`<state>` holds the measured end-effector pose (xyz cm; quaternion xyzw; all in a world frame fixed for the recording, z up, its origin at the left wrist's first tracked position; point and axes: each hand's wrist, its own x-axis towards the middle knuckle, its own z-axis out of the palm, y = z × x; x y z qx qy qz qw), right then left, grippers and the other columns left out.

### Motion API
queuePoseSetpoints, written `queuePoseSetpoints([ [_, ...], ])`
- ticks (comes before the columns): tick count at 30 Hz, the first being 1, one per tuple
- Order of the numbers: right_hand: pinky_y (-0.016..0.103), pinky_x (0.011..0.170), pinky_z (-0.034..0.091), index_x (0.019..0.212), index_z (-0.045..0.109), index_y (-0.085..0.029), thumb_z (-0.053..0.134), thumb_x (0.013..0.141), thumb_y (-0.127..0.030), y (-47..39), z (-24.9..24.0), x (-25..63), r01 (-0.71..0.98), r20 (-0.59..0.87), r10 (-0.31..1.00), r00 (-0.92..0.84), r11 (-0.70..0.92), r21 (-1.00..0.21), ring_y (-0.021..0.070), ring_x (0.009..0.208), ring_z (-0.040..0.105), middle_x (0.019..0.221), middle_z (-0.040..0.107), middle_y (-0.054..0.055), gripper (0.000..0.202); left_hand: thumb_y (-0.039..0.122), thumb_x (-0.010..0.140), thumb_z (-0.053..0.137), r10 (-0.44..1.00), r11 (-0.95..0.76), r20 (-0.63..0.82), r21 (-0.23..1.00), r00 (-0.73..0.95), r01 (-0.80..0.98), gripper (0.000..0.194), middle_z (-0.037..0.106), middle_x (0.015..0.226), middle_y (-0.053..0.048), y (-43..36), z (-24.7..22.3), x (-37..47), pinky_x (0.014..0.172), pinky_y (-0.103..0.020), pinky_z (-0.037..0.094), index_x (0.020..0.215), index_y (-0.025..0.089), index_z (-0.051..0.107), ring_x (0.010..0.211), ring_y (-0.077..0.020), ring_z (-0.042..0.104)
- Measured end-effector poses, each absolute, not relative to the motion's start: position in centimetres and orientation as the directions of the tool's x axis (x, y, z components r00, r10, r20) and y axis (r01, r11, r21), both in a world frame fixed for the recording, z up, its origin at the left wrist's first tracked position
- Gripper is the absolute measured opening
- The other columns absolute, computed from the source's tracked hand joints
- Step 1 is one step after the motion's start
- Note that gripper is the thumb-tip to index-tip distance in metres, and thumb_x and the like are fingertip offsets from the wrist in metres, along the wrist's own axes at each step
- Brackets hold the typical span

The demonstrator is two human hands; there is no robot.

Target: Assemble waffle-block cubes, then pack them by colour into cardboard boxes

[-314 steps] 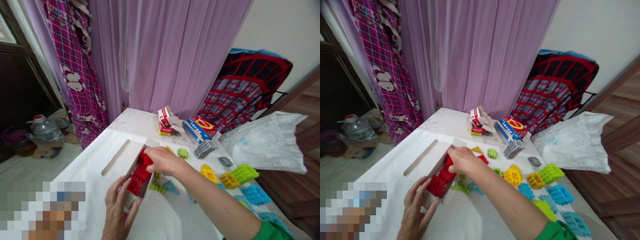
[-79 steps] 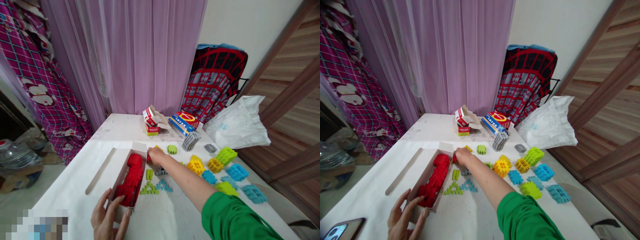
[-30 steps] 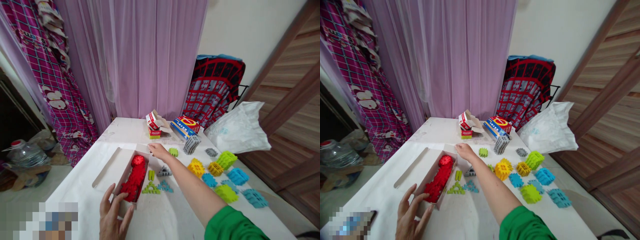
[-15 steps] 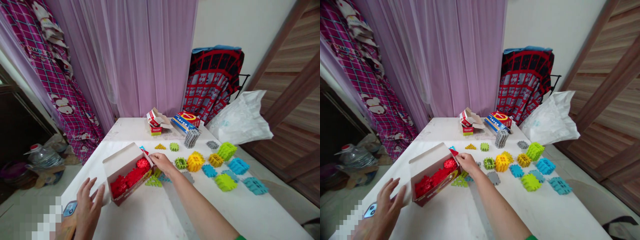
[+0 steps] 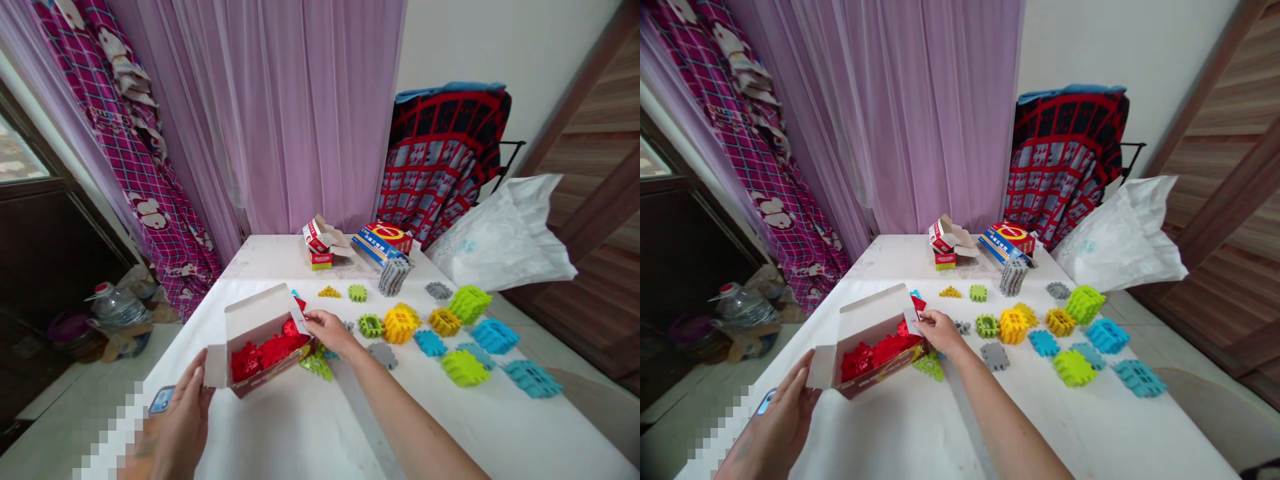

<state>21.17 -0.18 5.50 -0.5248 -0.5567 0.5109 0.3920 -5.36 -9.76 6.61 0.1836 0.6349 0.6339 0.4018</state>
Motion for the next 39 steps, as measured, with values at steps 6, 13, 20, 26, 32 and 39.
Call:
queuePoseSetpoints([
  [6,0.033,0.094,0.050,0.113,0.069,-0.015,0.057,0.085,-0.029,-0.1,6.2,21.6,0.228,-0.071,0.988,-0.138,-0.038,-0.973,0.0208,0.103,0.067,0.112,0.073,0.007,0.034,0.042,0.072,0.068,0.740,0.123,-0.286,0.947,-0.609,-0.296,0.049,0.068,0.117,-0.001,-9.2,6.9,-5.4,0.061,-0.017,0.049,0.119,0.029,0.066,0.084,-0.0117,0.064],
  [13,0.030,0.094,0.049,0.108,0.073,-0.021,0.052,0.087,-0.025,-1.0,5.4,19.8,0.206,0.051,0.965,-0.256,0.106,-0.973,0.0184,0.102,0.067,0.108,0.075,0.001,0.030,0.046,0.080,0.062,0.723,0.054,-0.255,0.948,-0.642,-0.315,0.050,0.065,0.119,0.000,-9.2,6.5,-6.1,0.057,-0.016,0.050,0.128,0.032,0.060,0.079,-0.0107,0.062],
  [20,0.026,0.085,0.051,0.101,0.076,-0.024,0.055,0.084,-0.018,3.4,6.2,20.6,0.629,-0.005,0.977,-0.212,0.133,-0.766,0.0171,0.094,0.069,0.102,0.076,0.000,0.028,0.020,0.076,0.062,0.628,0.051,-0.311,0.931,-0.713,-0.361,0.060,0.067,0.097,0.002,-10.0,7.3,-5.2,0.056,-0.009,0.047,0.135,0.031,0.056,0.062,-0.0039,0.057],
  [26,0.031,0.093,0.044,0.120,0.066,-0.020,0.062,0.081,-0.023,7.7,6.0,20.3,0.815,0.012,0.989,-0.149,0.130,-0.565,0.0235,0.110,0.062,0.122,0.068,0.009,0.040,0.025,0.081,0.059,0.593,0.095,-0.354,0.923,-0.723,-0.373,0.059,0.068,0.098,0.001,-10.7,7.7,-4.0,0.070,-0.018,0.052,0.139,0.032,0.052,0.067,-0.0074,0.060],
  [32,0.033,0.095,0.039,0.117,0.063,-0.020,0.066,0.079,-0.026,8.6,5.1,17.7,0.872,0.023,0.972,-0.232,0.219,-0.437,0.0252,0.112,0.057,0.119,0.067,0.011,0.039,0.039,0.072,0.072,0.666,-0.014,-0.259,0.933,-0.700,-0.358,0.061,0.070,0.111,0.000,-11.2,7.4,-3.3,0.103,-0.033,0.046,0.130,0.029,0.059,0.100,-0.0189,0.064],
  [39,0.033,0.088,0.044,0.113,0.063,-0.018,0.059,0.083,-0.027,7.8,5.7,19.8,0.848,0.064,0.990,-0.129,0.144,-0.510,0.0242,0.103,0.063,0.111,0.070,0.010,0.032,0.037,0.055,0.083,0.692,-0.055,-0.252,0.916,-0.677,-0.397,0.070,0.074,0.104,-0.001,-11.1,6.7,-3.0,0.099,-0.035,0.049,0.121,0.026,0.063,0.108,-0.0248,0.064],
])
